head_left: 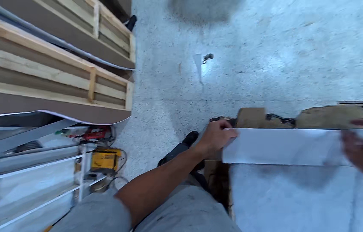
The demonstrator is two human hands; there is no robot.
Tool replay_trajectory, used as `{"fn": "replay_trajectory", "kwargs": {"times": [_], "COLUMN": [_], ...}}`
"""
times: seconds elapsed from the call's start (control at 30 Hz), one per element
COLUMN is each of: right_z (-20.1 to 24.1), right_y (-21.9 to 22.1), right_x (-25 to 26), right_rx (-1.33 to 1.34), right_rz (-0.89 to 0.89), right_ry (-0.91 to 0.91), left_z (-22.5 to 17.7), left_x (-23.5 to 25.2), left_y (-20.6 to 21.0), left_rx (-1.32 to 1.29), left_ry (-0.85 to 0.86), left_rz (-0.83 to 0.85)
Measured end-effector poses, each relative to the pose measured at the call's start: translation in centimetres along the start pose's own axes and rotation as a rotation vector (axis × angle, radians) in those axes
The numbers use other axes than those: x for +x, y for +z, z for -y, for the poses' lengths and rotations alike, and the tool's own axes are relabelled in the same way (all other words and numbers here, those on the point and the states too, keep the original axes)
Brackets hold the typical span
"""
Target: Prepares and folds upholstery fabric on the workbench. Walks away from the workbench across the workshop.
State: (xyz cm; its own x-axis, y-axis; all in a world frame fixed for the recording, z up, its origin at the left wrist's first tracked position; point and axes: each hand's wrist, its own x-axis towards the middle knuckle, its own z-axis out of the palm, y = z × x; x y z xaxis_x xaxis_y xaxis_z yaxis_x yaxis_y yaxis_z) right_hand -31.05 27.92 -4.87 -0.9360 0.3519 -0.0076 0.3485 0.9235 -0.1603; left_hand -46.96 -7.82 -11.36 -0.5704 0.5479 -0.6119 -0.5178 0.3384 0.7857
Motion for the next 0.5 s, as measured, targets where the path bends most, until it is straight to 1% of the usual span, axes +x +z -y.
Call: {"fn": "replay_trajectory", "kwargs": {"times": [0.03,0.07,0.1,0.17,0.27,0.37,0.43,0.5], "right_z": [1.3,3.5,6.1,11.0,15.7,17.6,17.8,18.0], "right_y": [-0.2,-0.4,-0.3,0.4,3.0,5.0,5.0,4.5], "right_x": [-0.3,-0.6,-0.9,-1.7,-2.2,-1.8,-1.3,-0.7], "right_rx": [-0.036,-0.053,-0.048,0.004,0.131,0.133,0.093,0.066], "right_rz": [-0.064,-0.103,-0.121,-0.119,-0.082,-0.018,0.032,0.086], "right_ry": [-0.018,-0.025,-0.028,-0.060,-0.158,-0.206,-0.200,-0.189], "left_z": [0.3,0.3,0.1,-0.6,-0.2,0.6,0.7,1.2], "left_x": [0.1,-0.1,-0.6,-1.7,-1.3,-0.8,-0.8,-1.0], "left_y": [0.2,0.3,0.4,0.5,0.6,0.6,0.6,0.7], "left_rx": [0.089,0.156,0.190,0.210,0.201,0.269,0.367,0.474], "left_ry": [0.071,0.114,0.126,0.098,0.089,0.158,0.235,0.362], "left_rz": [-0.024,-0.050,-0.070,-0.089,-0.103,-0.123,-0.156,-0.223]}}
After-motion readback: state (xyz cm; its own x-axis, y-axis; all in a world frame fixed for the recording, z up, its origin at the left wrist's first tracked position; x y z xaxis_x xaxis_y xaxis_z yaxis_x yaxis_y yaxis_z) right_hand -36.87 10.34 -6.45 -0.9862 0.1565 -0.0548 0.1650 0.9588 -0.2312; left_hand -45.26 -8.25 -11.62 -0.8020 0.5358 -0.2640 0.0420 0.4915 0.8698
